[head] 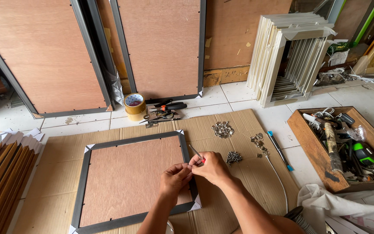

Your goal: The person assembles a picture frame by screwing metal brackets into the corners of a wooden board with a metal frame. They then cut a length of hanging wire and attach it to the back of the frame.

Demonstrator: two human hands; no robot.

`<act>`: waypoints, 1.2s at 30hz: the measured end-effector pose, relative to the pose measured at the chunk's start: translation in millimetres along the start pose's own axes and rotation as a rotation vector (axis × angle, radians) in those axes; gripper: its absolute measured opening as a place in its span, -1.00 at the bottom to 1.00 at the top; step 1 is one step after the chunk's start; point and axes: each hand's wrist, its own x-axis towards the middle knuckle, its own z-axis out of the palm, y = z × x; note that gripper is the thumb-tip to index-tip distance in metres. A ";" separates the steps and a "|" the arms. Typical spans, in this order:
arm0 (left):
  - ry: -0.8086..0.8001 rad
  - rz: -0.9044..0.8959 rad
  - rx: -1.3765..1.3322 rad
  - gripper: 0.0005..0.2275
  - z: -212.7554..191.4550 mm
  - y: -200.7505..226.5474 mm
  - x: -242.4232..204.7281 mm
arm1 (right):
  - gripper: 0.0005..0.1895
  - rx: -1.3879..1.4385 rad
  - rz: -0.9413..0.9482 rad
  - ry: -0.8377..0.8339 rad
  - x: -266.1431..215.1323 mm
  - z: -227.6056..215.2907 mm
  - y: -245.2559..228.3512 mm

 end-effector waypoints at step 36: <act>-0.030 0.066 0.142 -0.95 -12.3 -16.8 25.9 | -0.81 0.117 0.250 -0.154 -5.7 -3.2 -6.5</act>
